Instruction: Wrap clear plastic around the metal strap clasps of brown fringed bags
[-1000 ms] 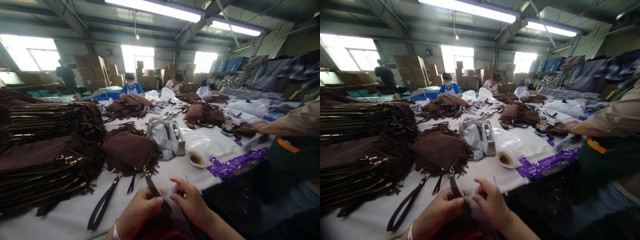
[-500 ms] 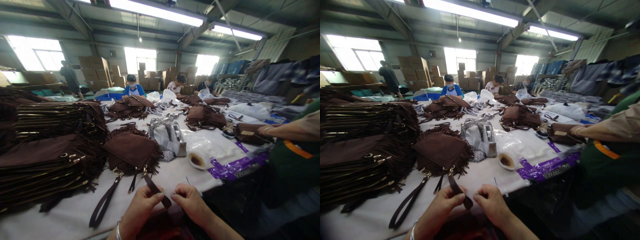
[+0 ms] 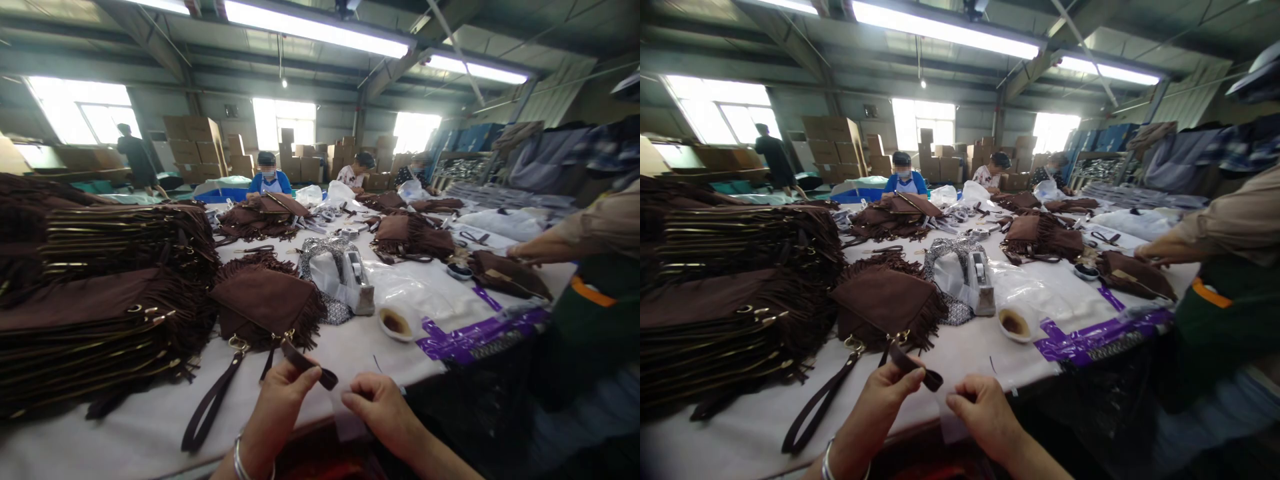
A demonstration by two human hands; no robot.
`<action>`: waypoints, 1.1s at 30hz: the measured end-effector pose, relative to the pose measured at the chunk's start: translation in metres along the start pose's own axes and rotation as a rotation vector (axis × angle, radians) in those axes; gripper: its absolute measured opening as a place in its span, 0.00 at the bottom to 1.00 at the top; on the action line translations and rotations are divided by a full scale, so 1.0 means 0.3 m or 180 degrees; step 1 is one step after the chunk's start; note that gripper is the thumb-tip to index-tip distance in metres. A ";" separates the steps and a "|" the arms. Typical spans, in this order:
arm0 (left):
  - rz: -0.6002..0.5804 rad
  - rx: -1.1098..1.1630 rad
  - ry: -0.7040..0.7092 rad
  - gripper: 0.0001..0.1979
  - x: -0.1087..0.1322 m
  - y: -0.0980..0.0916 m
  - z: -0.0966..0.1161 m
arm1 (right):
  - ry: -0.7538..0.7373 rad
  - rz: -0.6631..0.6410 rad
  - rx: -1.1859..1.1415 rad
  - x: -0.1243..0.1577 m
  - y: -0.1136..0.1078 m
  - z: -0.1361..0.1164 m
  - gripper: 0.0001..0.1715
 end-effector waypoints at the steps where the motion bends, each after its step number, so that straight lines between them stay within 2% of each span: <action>1: -0.0005 -0.0010 0.0019 0.14 0.001 -0.004 -0.003 | 0.0049 -0.0012 -0.0046 0.001 0.002 0.005 0.12; 7: -0.0116 -0.0183 0.0071 0.10 0.006 -0.008 -0.016 | -0.0030 -0.0045 -0.0446 0.005 0.024 -0.002 0.11; 14: -0.0447 -0.0054 -0.0101 0.09 0.010 0.059 -0.025 | -0.0447 -0.0172 -0.0410 -0.009 0.020 -0.051 0.07; 18: -0.0849 0.0093 -0.0526 0.11 0.024 0.111 -0.095 | -0.0261 -0.0186 -0.0527 -0.011 0.041 -0.009 0.08; 21: -0.1134 0.0754 -0.0981 0.13 0.026 0.111 -0.142 | 0.0073 -0.0174 -0.0640 0.006 0.052 0.046 0.11; 23: -0.0999 0.1340 -0.1307 0.14 0.000 0.076 -0.157 | 0.0294 -0.0217 -0.0835 0.024 0.058 0.075 0.12; 26: -0.0479 0.1864 -0.1572 0.13 -0.075 0.003 -0.156 | 0.0418 -0.0331 -0.0957 0.042 0.065 0.094 0.11; 30: 0.0135 0.2000 -0.1484 0.08 -0.178 -0.058 -0.134 | 0.0410 -0.0371 -0.0698 0.038 0.070 0.096 0.12; 33: 0.0277 0.2032 -0.1390 0.06 -0.217 -0.063 -0.132 | 0.0270 -0.0368 -0.0327 0.004 0.074 0.083 0.15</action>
Point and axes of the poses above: each hand's wrist, its own x-axis away from the middle knuckle, its own y-axis out of the palm, z = x × y, the point moved 7 cm from there along -x, towards the middle knuckle, and after that the axes turned 15 degrees about -y, right-handed, at the moved point
